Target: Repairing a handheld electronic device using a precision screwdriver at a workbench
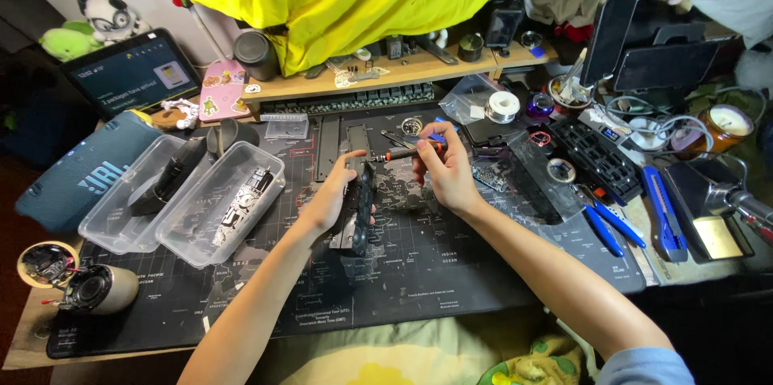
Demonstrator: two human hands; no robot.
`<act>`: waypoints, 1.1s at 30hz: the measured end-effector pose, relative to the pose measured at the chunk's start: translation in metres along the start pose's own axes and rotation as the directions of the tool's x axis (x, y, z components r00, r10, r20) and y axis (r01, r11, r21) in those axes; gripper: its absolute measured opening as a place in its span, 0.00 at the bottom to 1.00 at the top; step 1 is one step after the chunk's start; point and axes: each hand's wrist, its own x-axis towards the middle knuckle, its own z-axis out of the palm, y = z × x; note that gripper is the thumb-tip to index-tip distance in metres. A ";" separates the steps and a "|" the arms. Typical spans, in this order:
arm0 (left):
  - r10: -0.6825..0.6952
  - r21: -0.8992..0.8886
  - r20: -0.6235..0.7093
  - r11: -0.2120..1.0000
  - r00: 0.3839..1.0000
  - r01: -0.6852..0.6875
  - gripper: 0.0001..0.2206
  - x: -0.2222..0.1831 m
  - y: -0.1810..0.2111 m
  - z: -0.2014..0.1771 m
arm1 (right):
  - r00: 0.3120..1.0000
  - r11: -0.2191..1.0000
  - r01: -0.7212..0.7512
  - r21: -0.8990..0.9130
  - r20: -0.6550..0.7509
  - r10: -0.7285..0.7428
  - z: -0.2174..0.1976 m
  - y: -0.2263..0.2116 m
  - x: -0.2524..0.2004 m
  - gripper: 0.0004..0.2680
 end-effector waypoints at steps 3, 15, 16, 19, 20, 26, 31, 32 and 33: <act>0.004 0.010 0.017 1.000 1.000 -0.005 0.26 -0.005 0.006 0.005 | 1.000 1.000 0.022 -0.005 0.000 -0.022 -0.002 0.007 0.002 0.05; -0.007 -0.001 -0.003 1.000 1.000 0.007 0.25 0.000 0.005 0.001 | 0.999 0.998 0.036 -0.056 0.018 -0.035 -0.005 0.000 0.002 0.05; -0.005 0.001 0.000 1.000 1.000 0.005 0.25 0.001 0.005 0.000 | 0.999 0.998 0.040 -0.056 0.016 -0.039 -0.004 0.000 0.003 0.05; -0.009 0.006 0.007 1.000 1.000 0.009 0.26 0.002 0.004 -0.002 | 1.000 0.998 -0.022 -0.057 -0.007 0.022 -0.004 0.000 0.002 0.06; -0.014 -0.003 0.005 1.000 1.000 0.014 0.25 0.001 0.005 -0.001 | 0.999 0.999 -0.032 -0.037 -0.007 0.032 -0.004 0.001 0.003 0.06; -0.023 -0.006 0.001 1.000 1.000 0.023 0.25 -0.002 0.008 0.005 | 0.999 0.999 -0.034 0.027 0.004 0.034 -0.006 0.008 0.003 0.07; -0.033 -0.030 -0.020 0.999 0.999 0.033 0.24 -0.004 0.013 0.006 | 0.999 0.999 0.008 0.032 0.040 -0.009 -0.011 0.014 0.005 0.07; -0.040 -0.032 -0.020 0.999 0.999 0.039 0.24 -0.004 0.013 0.004 | 0.999 0.999 0.007 0.041 0.052 -0.009 -0.013 0.017 0.004 0.08; -0.042 -0.033 -0.016 0.999 0.999 0.041 0.25 -0.002 0.014 0.004 | 0.998 0.999 0.012 0.049 0.065 -0.015 -0.016 0.020 0.007 0.08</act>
